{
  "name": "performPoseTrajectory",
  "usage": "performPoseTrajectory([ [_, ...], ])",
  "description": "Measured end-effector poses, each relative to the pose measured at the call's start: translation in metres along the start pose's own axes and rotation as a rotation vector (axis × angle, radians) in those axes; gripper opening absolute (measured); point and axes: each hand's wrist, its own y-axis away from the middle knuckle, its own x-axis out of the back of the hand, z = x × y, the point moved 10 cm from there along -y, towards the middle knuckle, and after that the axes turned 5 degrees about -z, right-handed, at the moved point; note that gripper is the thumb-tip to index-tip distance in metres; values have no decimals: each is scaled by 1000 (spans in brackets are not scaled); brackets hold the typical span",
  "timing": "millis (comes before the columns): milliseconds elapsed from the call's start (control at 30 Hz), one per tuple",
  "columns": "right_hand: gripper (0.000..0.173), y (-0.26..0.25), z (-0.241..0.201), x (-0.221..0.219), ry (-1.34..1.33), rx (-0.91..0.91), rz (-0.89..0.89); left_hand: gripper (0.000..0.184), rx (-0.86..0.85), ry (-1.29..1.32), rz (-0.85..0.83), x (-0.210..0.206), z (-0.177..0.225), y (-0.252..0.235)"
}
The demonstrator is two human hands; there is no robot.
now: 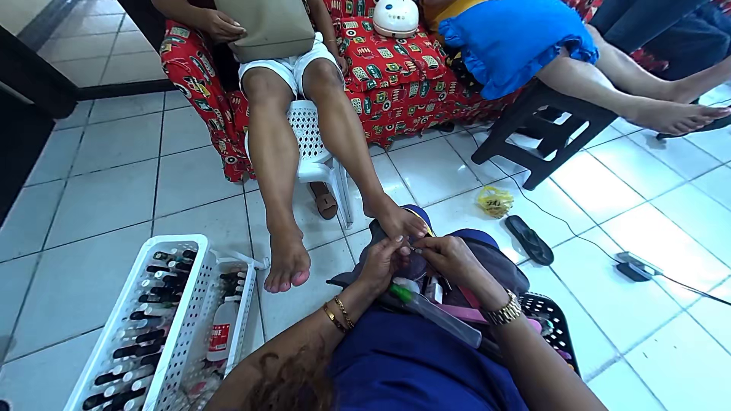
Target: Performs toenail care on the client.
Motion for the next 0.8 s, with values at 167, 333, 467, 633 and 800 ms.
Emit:
performPoseTrajectory([
  [167,29,-1,-9,0,151,9,-32,21,-3,-7,0,-1,1,1],
  [333,32,-3,-17,-1,310,-62,-89,21,0,-3,3,-2,1,1],
  [467,33,-5,-22,-3,357,-63,-110,20,1,-4,8,-1,1,2],
  [633,33,-7,-23,-5,358,-56,-95,20,1,-13,18,-1,2,2],
  [800,33,-7,-22,-7,352,-43,-73,20,-3,-20,10,-1,1,1],
])
